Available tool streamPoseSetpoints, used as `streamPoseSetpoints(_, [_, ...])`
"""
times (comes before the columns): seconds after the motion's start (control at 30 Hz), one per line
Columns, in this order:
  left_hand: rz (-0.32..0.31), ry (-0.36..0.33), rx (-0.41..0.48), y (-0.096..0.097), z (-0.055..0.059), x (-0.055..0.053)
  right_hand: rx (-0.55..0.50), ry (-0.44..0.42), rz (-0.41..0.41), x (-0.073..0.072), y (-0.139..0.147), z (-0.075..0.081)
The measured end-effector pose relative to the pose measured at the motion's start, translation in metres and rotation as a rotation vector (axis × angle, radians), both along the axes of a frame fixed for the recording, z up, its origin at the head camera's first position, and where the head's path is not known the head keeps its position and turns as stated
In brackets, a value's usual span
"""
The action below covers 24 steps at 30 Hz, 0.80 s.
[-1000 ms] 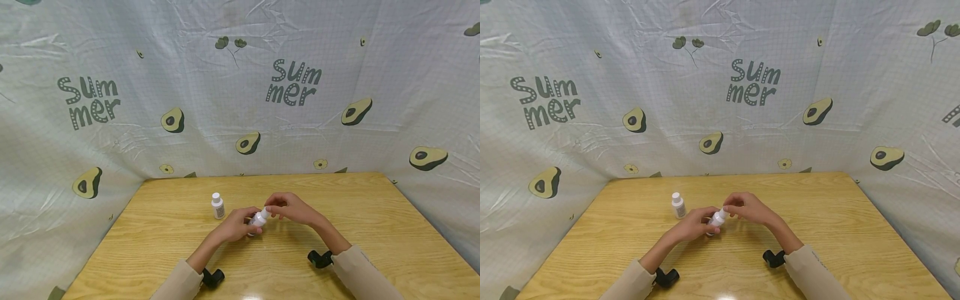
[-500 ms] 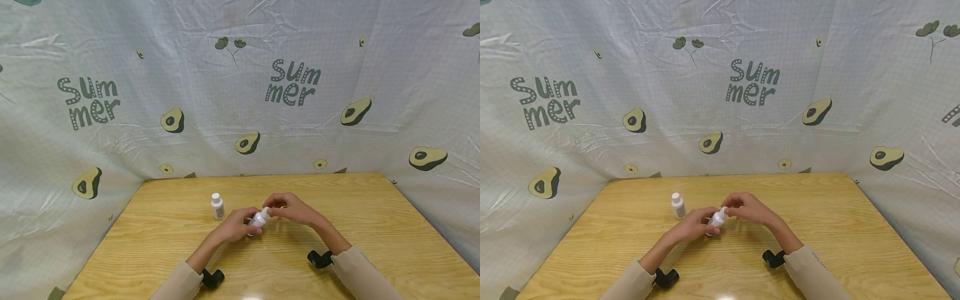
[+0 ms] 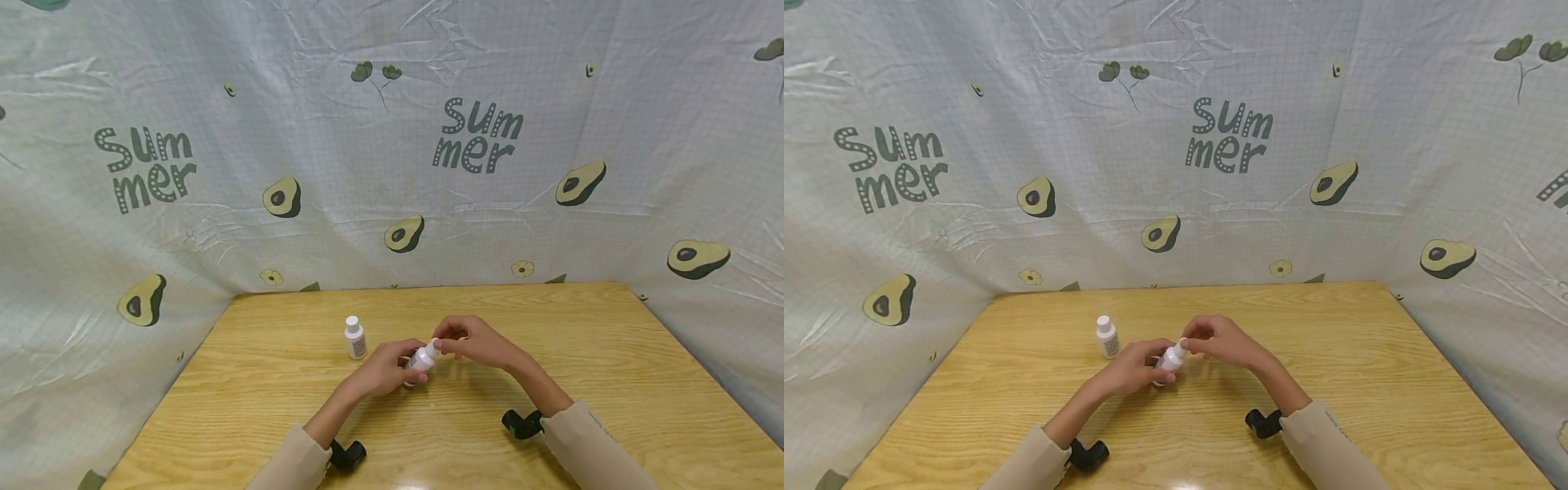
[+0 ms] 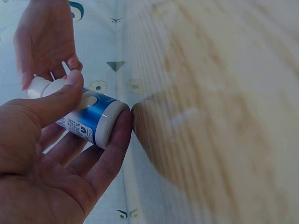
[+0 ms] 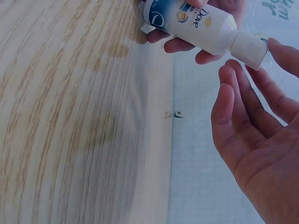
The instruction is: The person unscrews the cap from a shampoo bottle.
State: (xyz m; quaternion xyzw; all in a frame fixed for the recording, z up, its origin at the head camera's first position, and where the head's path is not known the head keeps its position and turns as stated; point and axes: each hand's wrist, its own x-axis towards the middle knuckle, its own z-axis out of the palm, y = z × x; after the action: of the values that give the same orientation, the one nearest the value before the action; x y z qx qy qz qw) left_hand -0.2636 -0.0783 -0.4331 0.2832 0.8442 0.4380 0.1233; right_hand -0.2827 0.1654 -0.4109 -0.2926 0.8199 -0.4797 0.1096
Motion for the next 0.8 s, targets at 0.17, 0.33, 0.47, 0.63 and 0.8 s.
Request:
streamPoseSetpoints(0.17, [-0.004,0.008,-0.005,-0.0002,0.0008,0.0002,-0.004,0.007,0.015,0.0001,0.0004,0.0002])
streamPoseSetpoints(0.33, [0.001,0.001,-0.008,-0.0005,0.0013,0.0005,-0.004,0.021,0.034,0.0,0.0004,0.0015])
streamPoseSetpoints(0.47, [0.001,0.006,-0.01,-0.0007,0.0011,0.0004,-0.001,0.02,0.022,0.0004,0.0,0.0019])
streamPoseSetpoints(0.63, [0.002,0.013,-0.006,-0.0003,0.0003,0.0,-0.001,0.001,-0.005,0.0009,-0.0002,0.0008])
streamPoseSetpoints(0.8, [0.001,0.006,0.005,-0.0004,-0.0011,-0.0007,0.006,0.006,-0.004,-0.0004,-0.0007,-0.0015])
